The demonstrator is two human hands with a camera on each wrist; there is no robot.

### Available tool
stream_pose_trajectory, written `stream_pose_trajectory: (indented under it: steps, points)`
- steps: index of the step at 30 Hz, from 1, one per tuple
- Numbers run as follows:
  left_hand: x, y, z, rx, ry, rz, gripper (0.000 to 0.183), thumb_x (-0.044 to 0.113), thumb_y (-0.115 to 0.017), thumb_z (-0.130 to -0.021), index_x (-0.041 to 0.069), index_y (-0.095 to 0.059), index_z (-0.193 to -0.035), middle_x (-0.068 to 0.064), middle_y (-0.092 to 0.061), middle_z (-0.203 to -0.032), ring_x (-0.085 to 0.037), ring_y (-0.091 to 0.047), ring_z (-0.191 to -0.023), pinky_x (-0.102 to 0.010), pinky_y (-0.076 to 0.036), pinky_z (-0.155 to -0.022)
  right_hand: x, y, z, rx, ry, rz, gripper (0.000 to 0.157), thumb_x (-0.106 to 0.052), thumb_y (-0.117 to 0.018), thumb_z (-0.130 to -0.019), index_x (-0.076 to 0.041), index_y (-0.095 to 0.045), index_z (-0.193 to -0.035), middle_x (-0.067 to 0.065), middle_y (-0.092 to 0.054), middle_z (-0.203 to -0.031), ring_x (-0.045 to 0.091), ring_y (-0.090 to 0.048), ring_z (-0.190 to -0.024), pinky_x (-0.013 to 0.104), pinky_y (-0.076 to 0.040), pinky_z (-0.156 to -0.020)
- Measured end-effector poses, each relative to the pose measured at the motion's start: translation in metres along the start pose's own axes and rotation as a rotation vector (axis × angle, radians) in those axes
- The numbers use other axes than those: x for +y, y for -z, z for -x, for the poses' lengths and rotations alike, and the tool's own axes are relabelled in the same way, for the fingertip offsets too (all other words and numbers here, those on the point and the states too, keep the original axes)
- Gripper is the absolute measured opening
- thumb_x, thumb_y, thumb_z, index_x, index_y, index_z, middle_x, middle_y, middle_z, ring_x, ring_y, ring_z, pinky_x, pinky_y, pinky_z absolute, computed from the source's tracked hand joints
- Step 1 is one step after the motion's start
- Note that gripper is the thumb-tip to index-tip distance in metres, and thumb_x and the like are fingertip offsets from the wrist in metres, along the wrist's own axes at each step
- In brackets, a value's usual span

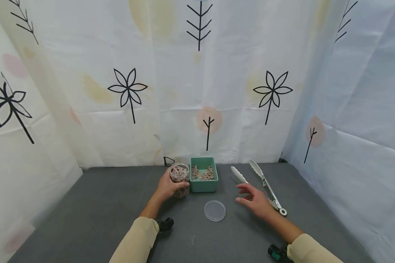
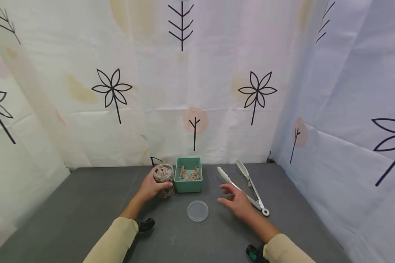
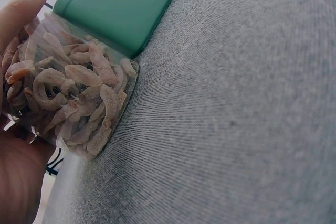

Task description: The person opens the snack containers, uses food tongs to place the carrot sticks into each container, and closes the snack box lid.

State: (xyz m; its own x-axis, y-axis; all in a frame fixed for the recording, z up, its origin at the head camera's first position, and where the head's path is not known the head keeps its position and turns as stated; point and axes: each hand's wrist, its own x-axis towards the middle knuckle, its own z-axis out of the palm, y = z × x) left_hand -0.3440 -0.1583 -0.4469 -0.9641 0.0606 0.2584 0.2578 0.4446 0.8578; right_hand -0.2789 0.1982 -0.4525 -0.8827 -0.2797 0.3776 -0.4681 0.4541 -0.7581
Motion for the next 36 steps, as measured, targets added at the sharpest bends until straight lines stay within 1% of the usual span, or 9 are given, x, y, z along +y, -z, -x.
stream_pose_trajectory:
  steps: [2,5,8,10,14,21,25,31,36]
  points:
    - [0.000,0.000,0.000,0.002,0.000,-0.004,0.098,0.033,-0.089,-0.071,0.003,-0.034,-0.147,-0.019,-0.053,-0.128,-0.033,-0.054,-0.112,-0.051,-0.044,-0.090,-0.001,-0.004,-0.002,-0.052,0.008,0.025,0.045,-0.019,-0.074,-0.087,-0.004,-0.058,-0.127,0.023,-0.061,-0.121,0.037,-0.062,-0.103,0.041,-0.051,-0.081]
    - [-0.001,0.000,0.000,0.003,0.000,-0.005,0.096,0.032,-0.088,-0.072,0.004,-0.035,-0.146,-0.018,-0.054,-0.128,-0.033,-0.054,-0.112,-0.050,-0.045,-0.090,-0.003,-0.011,-0.006,-0.134,0.043,0.052,0.052,-0.024,-0.074,-0.088,-0.003,-0.055,-0.131,0.024,-0.058,-0.124,0.040,-0.059,-0.109,0.049,-0.049,-0.084]
    - [-0.001,0.000,-0.001,0.002,-0.006,0.001,0.094,0.031,-0.088,-0.072,0.004,-0.036,-0.146,-0.018,-0.055,-0.126,-0.032,-0.055,-0.111,-0.050,-0.045,-0.089,-0.006,-0.017,-0.009,-0.216,0.086,0.046,0.060,-0.026,-0.073,-0.088,0.000,-0.049,-0.136,0.024,-0.054,-0.131,0.043,-0.052,-0.117,0.058,-0.044,-0.089]
    - [-0.001,0.000,0.000,0.000,-0.012,-0.001,0.094,0.032,-0.088,-0.072,0.004,-0.036,-0.146,-0.018,-0.055,-0.125,-0.032,-0.055,-0.110,-0.050,-0.045,-0.088,-0.009,-0.021,-0.012,-0.266,0.104,0.045,0.065,-0.028,-0.074,-0.087,0.000,-0.047,-0.139,0.022,-0.051,-0.136,0.044,-0.049,-0.121,0.060,-0.041,-0.092]
    - [-0.001,0.001,0.002,-0.004,-0.019,-0.008,0.094,0.032,-0.088,-0.073,0.003,-0.036,-0.145,-0.018,-0.055,-0.124,-0.032,-0.055,-0.110,-0.050,-0.046,-0.087,-0.015,-0.030,-0.018,-0.339,0.146,0.096,0.075,-0.033,-0.078,-0.083,-0.002,-0.045,-0.142,0.018,-0.048,-0.140,0.041,-0.045,-0.125,0.059,-0.037,-0.097]
    - [0.000,0.002,0.006,-0.013,-0.022,-0.005,0.092,0.029,-0.087,-0.074,0.003,-0.036,-0.146,-0.018,-0.055,-0.124,-0.032,-0.055,-0.110,-0.050,-0.045,-0.088,-0.025,-0.045,-0.028,-0.447,0.266,0.260,0.085,-0.038,-0.083,-0.074,-0.004,-0.046,-0.143,0.014,-0.051,-0.138,0.033,-0.046,-0.124,0.055,-0.033,-0.100]
    - [-0.001,0.001,0.006,-0.015,-0.028,-0.009,0.092,0.029,-0.087,-0.074,0.004,-0.035,-0.146,-0.018,-0.055,-0.125,-0.033,-0.055,-0.111,-0.050,-0.045,-0.088,-0.030,-0.050,-0.030,-0.507,0.230,0.338,0.083,-0.036,-0.085,-0.072,-0.008,-0.049,-0.142,0.011,-0.053,-0.136,0.030,-0.046,-0.121,0.052,-0.035,-0.098]
    - [-0.002,0.001,0.005,-0.010,-0.027,-0.002,0.094,0.032,-0.087,-0.074,0.005,-0.034,-0.147,-0.019,-0.054,-0.126,-0.033,-0.054,-0.113,-0.051,-0.045,-0.089,-0.042,-0.051,-0.035,-0.572,0.159,0.422,0.074,-0.029,-0.085,-0.073,-0.012,-0.053,-0.139,0.008,-0.055,-0.132,0.027,-0.047,-0.113,0.047,-0.040,-0.093]
    - [-0.004,0.002,0.006,-0.015,-0.030,0.008,0.093,0.029,-0.087,-0.074,0.003,-0.034,-0.146,-0.018,-0.054,-0.125,-0.033,-0.054,-0.112,-0.051,-0.045,-0.089,-0.053,-0.045,-0.045,-0.629,0.124,0.447,0.072,-0.029,-0.085,-0.075,-0.014,-0.054,-0.139,0.004,-0.055,-0.131,0.022,-0.046,-0.110,0.044,-0.041,-0.090]
